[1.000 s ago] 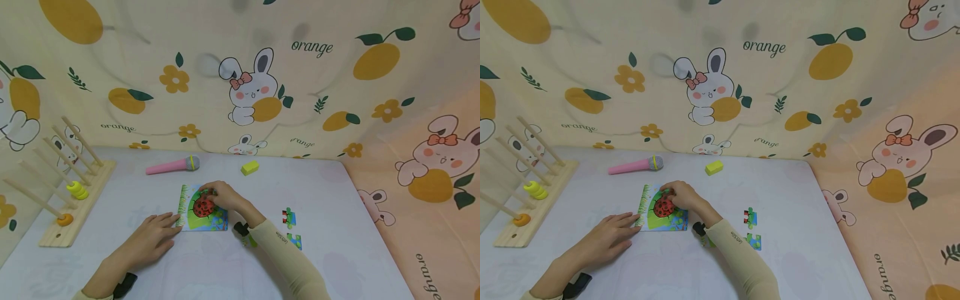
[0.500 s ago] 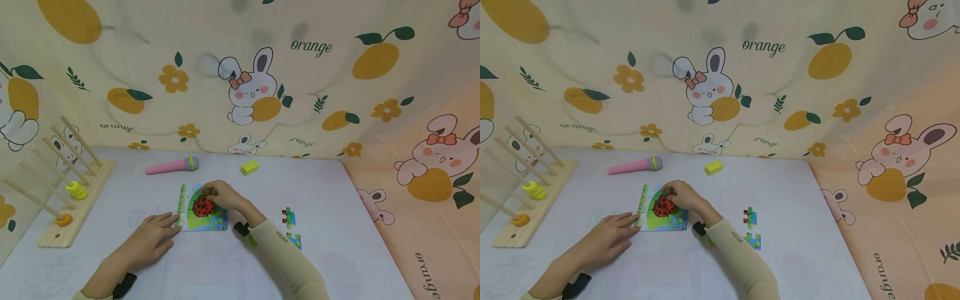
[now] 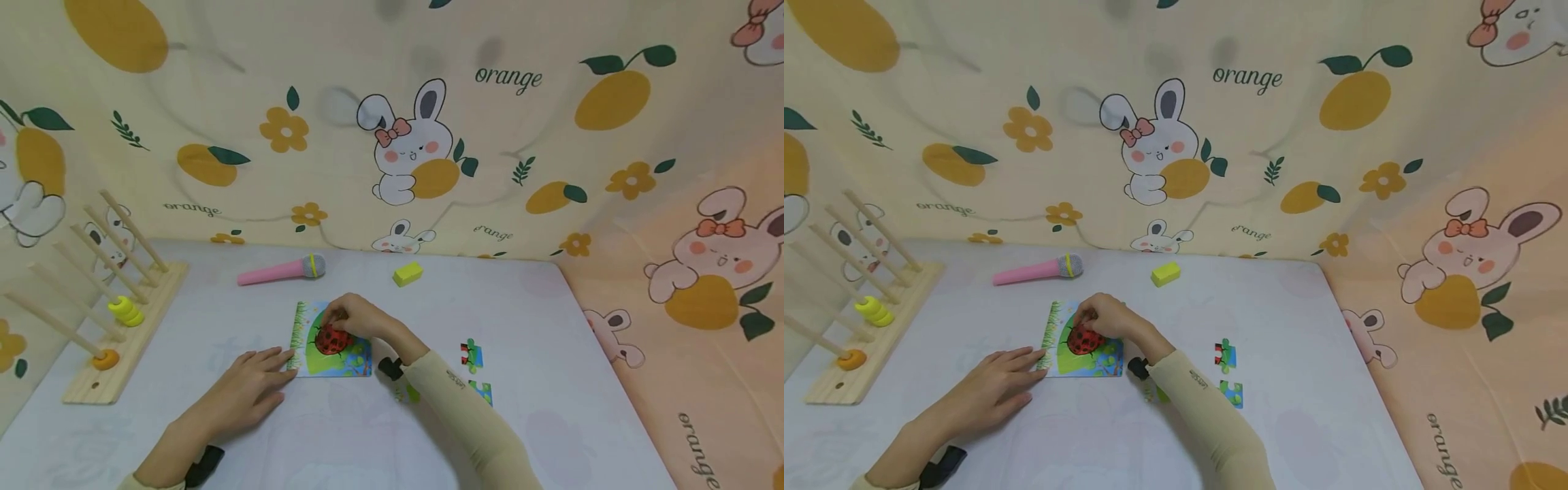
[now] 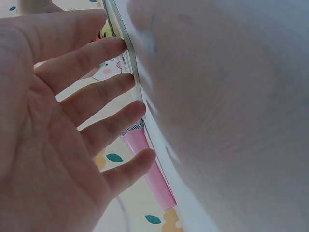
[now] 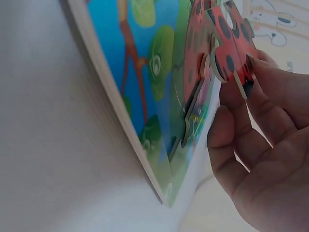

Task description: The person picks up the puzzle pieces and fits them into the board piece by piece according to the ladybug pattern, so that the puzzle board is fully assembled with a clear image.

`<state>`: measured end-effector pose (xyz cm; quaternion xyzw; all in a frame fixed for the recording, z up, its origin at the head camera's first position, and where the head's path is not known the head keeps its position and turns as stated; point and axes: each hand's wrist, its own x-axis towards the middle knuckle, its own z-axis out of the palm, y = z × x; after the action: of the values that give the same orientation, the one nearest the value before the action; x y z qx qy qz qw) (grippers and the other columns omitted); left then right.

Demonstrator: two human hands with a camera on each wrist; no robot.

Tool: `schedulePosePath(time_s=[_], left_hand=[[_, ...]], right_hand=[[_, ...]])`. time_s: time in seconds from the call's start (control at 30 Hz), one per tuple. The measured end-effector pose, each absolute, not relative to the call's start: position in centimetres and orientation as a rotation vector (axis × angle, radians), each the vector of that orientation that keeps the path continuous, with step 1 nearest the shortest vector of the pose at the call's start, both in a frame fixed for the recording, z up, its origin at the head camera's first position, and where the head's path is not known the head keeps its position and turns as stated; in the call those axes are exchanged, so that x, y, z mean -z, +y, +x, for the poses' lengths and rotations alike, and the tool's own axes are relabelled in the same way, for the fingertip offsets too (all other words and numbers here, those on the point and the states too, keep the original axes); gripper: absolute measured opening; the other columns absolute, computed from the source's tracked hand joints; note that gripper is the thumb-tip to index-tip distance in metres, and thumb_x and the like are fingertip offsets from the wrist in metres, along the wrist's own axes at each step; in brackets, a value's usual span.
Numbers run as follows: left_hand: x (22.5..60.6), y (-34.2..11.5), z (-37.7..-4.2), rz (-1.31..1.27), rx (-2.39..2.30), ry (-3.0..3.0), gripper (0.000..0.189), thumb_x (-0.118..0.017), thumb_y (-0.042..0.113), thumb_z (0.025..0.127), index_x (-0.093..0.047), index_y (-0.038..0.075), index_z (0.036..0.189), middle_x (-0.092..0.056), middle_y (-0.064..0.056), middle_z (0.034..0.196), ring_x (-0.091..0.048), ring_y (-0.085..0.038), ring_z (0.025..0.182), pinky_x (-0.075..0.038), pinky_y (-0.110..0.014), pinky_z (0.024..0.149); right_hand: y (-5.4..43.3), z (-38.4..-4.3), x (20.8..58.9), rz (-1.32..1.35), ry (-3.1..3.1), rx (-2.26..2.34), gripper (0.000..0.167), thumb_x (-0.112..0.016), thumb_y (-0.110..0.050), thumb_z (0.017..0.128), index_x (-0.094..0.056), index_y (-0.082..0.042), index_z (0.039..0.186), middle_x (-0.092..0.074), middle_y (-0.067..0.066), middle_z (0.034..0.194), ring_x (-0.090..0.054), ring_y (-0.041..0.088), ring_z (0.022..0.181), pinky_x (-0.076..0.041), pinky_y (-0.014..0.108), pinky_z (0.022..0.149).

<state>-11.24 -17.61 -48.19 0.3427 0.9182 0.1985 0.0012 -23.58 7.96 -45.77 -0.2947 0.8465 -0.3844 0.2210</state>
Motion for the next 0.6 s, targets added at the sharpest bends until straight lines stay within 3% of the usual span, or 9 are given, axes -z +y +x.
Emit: schedulePosePath(time_s=[0.4, 0.6], left_hand=[[47.96, -17.66, -11.34, 1.082, -0.623, 2.873, 0.034, -0.072, 0.017, 0.089, -0.072, 0.009, 0.123, -0.055, -0.016, 0.142, -0.049, -0.041, 0.131, -0.037, -0.066, 0.101], [48.11, -17.65, -11.28, 1.079, -0.627, 2.874, 0.035, -0.072, 0.017, 0.089, -0.072, 0.009, 0.123, -0.055, -0.016, 0.143, -0.049, -0.04, 0.132, -0.037, -0.065, 0.102]], right_hand=[[8.39, -24.34, 45.93, -0.823, 2.298, 1.091, 0.015, -0.061, 0.006, 0.094, -0.074, 0.0, 0.1, -0.072, 0.006, 0.087, -0.062, 0.012, 0.074, -0.051, 0.022, 0.069], [8.02, -24.32, 45.83, -0.852, 2.284, 1.05, 0.017, -0.059, -0.003, 0.099, -0.072, 0.001, 0.108, -0.072, 0.007, 0.101, -0.065, 0.011, 0.088, -0.052, 0.023, 0.081]])
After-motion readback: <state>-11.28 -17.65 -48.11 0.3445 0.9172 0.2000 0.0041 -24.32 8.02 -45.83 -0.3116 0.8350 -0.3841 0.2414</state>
